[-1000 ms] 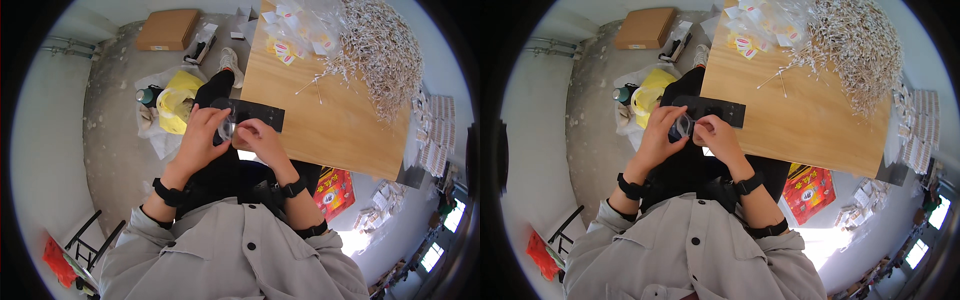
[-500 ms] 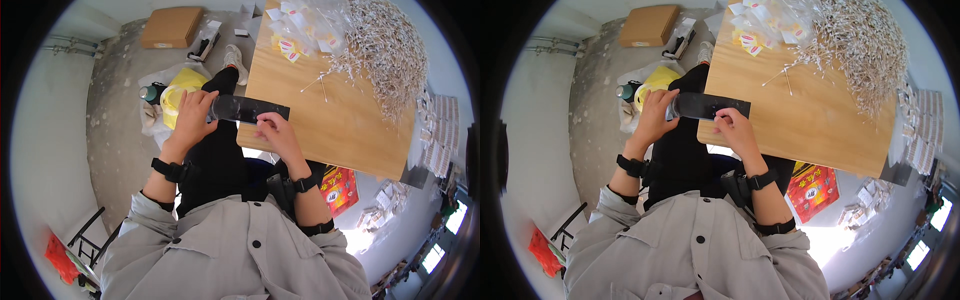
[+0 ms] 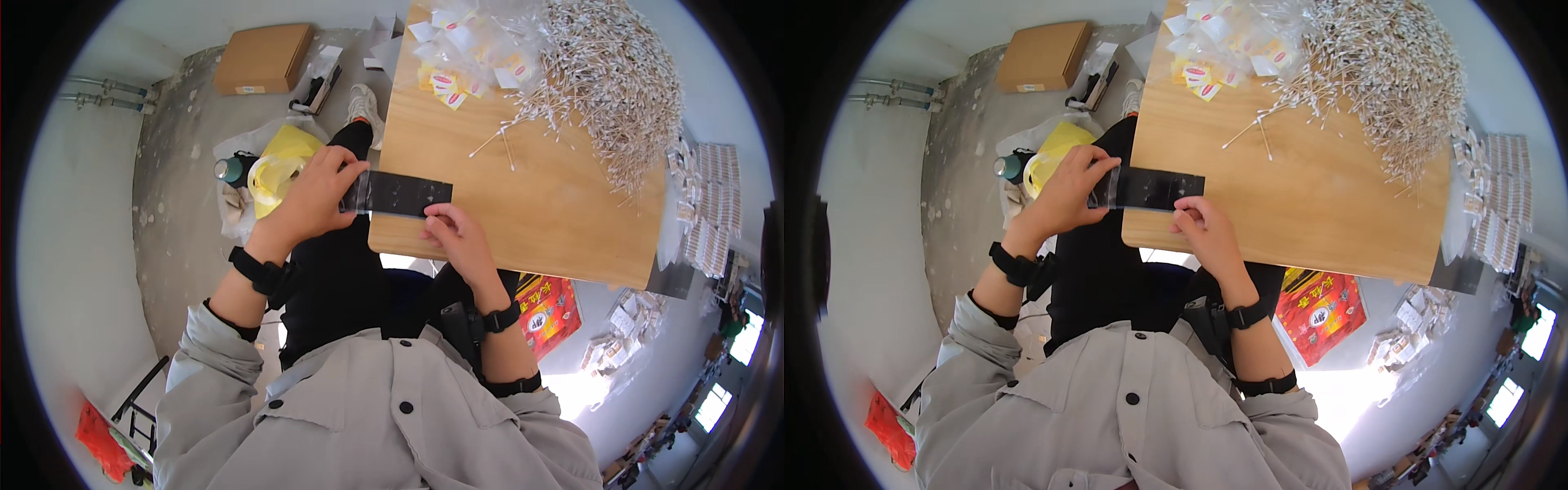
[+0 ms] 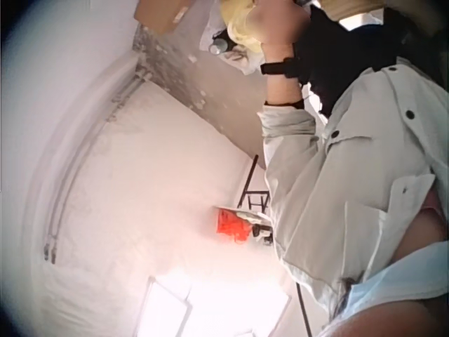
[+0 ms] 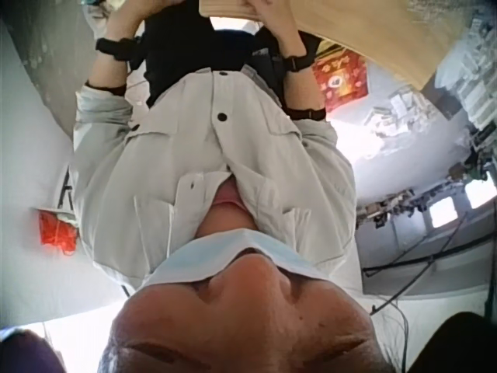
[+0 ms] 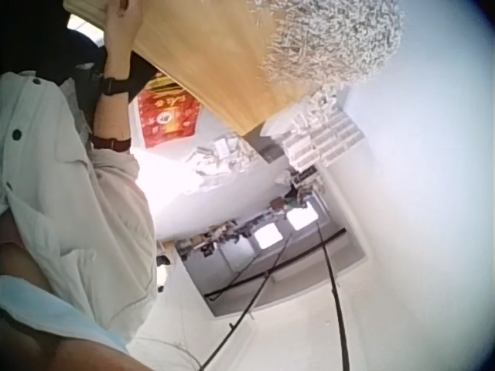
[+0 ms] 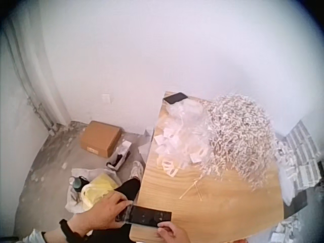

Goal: The person sits at a wooden table and manually arranges loose cotton swabs into neat rows. They then place these rows into small, clear plastic packaging sleeves. The person seals the sleeves and places the finished packages on the table.

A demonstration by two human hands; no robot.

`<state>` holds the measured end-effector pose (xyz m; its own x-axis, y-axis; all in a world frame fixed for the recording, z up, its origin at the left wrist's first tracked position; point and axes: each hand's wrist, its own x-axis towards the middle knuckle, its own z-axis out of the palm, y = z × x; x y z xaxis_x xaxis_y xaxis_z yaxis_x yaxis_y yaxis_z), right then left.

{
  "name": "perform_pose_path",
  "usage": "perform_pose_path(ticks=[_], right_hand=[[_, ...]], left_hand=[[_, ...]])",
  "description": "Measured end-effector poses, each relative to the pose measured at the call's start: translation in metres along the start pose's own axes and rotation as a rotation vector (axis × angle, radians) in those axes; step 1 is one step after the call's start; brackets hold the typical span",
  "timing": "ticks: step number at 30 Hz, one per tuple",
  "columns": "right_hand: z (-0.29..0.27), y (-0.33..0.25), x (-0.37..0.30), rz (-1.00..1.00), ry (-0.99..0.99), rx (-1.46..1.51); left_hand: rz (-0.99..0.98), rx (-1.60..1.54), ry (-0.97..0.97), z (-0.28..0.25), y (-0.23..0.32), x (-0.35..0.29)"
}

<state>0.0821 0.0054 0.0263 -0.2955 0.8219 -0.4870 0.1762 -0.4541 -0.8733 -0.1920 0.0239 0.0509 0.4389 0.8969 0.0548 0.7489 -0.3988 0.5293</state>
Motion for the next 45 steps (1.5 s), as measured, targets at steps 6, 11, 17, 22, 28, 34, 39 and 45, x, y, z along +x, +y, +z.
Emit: perform_pose_path(ticks=[6, 11, 17, 22, 28, 34, 39, 45], right_hand=[[-0.016, -0.002, -0.013, -0.022, 0.045, 0.003], [-0.050, 0.023, 0.011, -0.151, 0.263, -0.162], [-0.064, -0.019, 0.072, -0.456, 0.964, -0.794], [-0.063, -0.019, 0.086, -0.473, 0.855, -0.815], [-0.087, -0.005, 0.064, -0.649, 0.515, -0.665], [-0.130, -0.036, 0.098, -0.534, 0.647, -0.585], [-0.146, -0.052, 0.121, -0.616, 0.678, -0.804], [-0.134, -0.027, 0.099, -0.681, 0.574, -0.696]], left_hand=[[0.049, 0.017, -0.022, 0.013, 0.023, 0.023], [0.008, 0.004, -0.039, 0.025, 0.043, 0.030], [-0.099, 0.050, 0.125, 0.045, 0.077, 0.009], [-0.109, -0.038, 0.091, 0.066, 0.099, 0.025], [-0.052, 0.015, 0.141, 0.100, 0.119, 0.086], [-0.084, 0.126, 0.092, 0.135, 0.116, 0.107], [-0.098, 0.169, 0.088, 0.139, 0.128, 0.093], [-0.086, 0.175, 0.113, 0.141, 0.131, 0.094]])
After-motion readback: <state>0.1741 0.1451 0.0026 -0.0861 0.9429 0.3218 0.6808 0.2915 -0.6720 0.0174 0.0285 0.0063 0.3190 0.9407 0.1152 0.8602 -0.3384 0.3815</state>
